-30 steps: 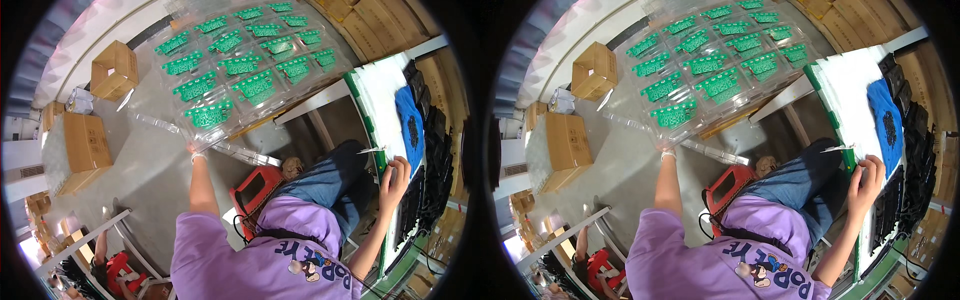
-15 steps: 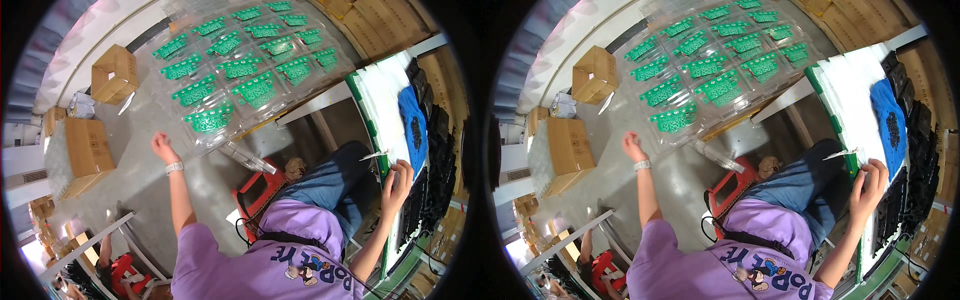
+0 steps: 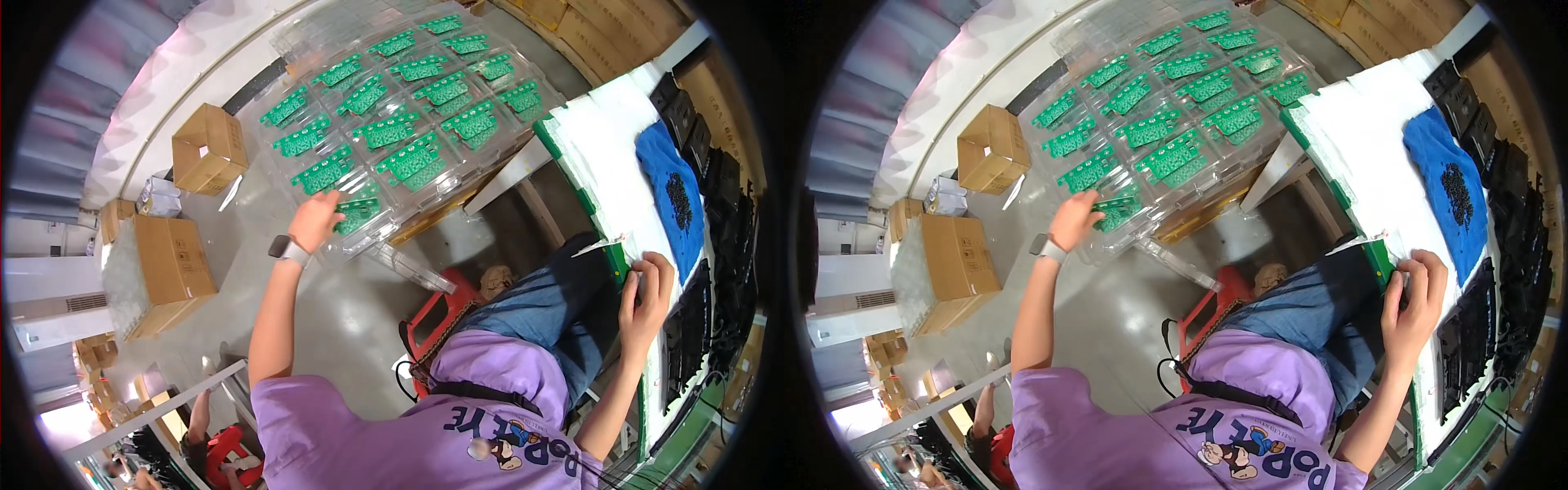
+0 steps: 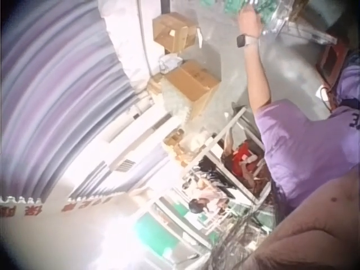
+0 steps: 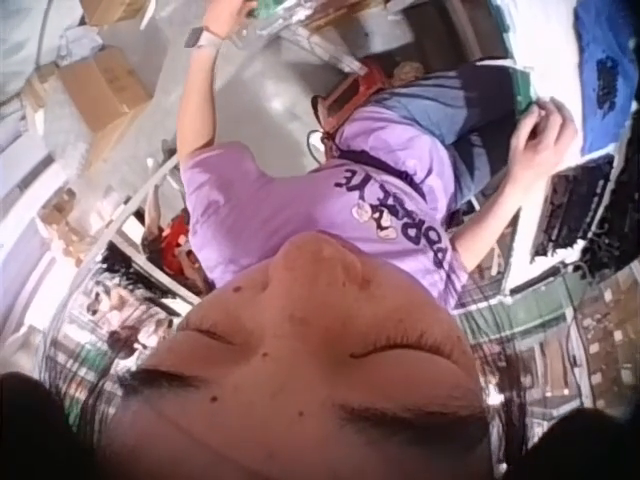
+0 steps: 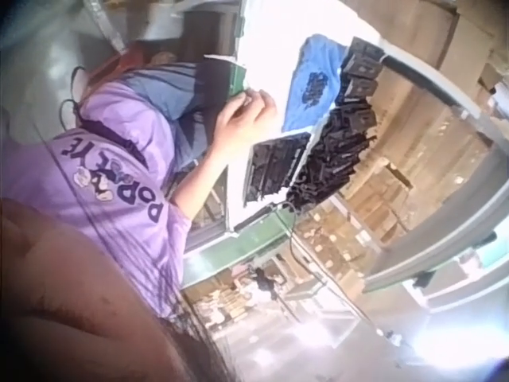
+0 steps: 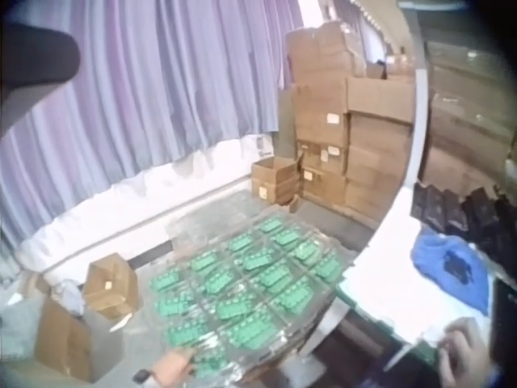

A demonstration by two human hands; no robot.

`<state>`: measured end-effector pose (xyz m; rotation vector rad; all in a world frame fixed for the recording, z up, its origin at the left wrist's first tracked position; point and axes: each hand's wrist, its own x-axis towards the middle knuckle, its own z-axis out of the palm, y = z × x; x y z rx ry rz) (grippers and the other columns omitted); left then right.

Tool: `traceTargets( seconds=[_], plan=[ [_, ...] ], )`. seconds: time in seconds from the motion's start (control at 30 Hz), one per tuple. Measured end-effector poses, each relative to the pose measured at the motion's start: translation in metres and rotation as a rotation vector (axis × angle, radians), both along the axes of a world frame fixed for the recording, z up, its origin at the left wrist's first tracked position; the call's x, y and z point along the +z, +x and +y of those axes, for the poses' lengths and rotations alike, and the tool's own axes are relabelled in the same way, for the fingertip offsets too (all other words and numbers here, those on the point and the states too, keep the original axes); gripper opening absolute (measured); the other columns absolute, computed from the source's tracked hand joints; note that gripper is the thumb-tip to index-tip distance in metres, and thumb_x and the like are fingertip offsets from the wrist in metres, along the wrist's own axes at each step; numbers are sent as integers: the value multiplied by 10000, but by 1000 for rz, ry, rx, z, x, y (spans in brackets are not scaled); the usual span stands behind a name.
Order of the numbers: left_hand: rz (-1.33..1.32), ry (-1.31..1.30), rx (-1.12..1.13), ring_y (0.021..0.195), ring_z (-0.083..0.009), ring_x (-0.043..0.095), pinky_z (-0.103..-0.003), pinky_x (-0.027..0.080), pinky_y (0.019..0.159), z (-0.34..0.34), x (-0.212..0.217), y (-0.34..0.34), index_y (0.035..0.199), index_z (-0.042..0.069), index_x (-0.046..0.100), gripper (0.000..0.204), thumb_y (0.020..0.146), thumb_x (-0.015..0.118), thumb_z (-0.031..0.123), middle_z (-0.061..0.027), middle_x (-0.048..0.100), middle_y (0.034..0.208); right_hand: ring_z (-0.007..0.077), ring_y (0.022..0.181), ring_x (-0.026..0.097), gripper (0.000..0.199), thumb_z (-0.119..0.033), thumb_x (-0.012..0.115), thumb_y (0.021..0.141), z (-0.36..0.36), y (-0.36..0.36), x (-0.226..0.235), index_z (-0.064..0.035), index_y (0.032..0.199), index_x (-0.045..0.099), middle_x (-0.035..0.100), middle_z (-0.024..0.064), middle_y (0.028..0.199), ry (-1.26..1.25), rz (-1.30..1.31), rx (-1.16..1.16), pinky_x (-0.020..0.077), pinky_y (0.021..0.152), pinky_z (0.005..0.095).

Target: Assembling components into toner cartridges using an electric screwdriver.

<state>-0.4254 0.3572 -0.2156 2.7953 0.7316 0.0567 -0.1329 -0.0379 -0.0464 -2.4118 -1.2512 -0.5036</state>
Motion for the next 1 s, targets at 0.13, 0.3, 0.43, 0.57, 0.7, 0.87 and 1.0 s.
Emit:
traceTargets(
  seconds=[0.13,0.3,0.43,0.57,0.7,0.87,1.0],
  plan=[
    [-115,-132,144,832,-422,548,-474,444,679,32,25,11,934,5,459,305,737,669,106,-204,574,863,320,916,524,112,24,555,747,-3,2,0,12,857,541,522,166,987,-1,8,-2,420,811,360],
    [73,79,49,932,-378,528,-444,425,773,91,-1,7,915,-6,488,284,729,670,106,-191,559,949,325,918,524,120,28,561,729,1,7,-4,11,845,534,521,170,981,24,53,14,422,806,369],
    [29,-130,19,941,-354,526,-406,428,815,89,-4,24,955,-8,512,336,699,690,116,-180,550,972,328,924,519,128,27,566,716,0,5,-2,11,838,532,518,171,986,16,72,-21,420,810,375],
    [65,-173,166,937,-353,553,-401,441,806,76,3,34,976,1,520,390,672,722,138,-178,571,976,332,924,515,133,28,567,708,0,7,0,13,835,530,515,174,983,21,69,-27,417,809,380],
    [-15,-207,72,982,-349,559,-398,446,834,96,-12,19,1053,1,547,479,653,742,176,-198,586,1039,340,916,505,133,25,565,701,4,7,0,17,827,523,507,181,963,25,65,-3,413,797,390],
    [280,-143,191,997,-365,548,-405,442,857,135,17,37,1086,-7,547,494,670,725,190,-218,572,1074,350,912,500,144,28,564,683,2,8,2,11,817,514,504,181,953,-4,55,-13,411,783,404],
    [276,134,222,1009,-363,539,-420,440,871,184,7,22,1034,10,558,414,681,707,168,-207,568,1076,350,905,500,145,30,564,674,8,7,4,10,807,511,503,180,939,3,48,-10,412,776,406]
  ],
)
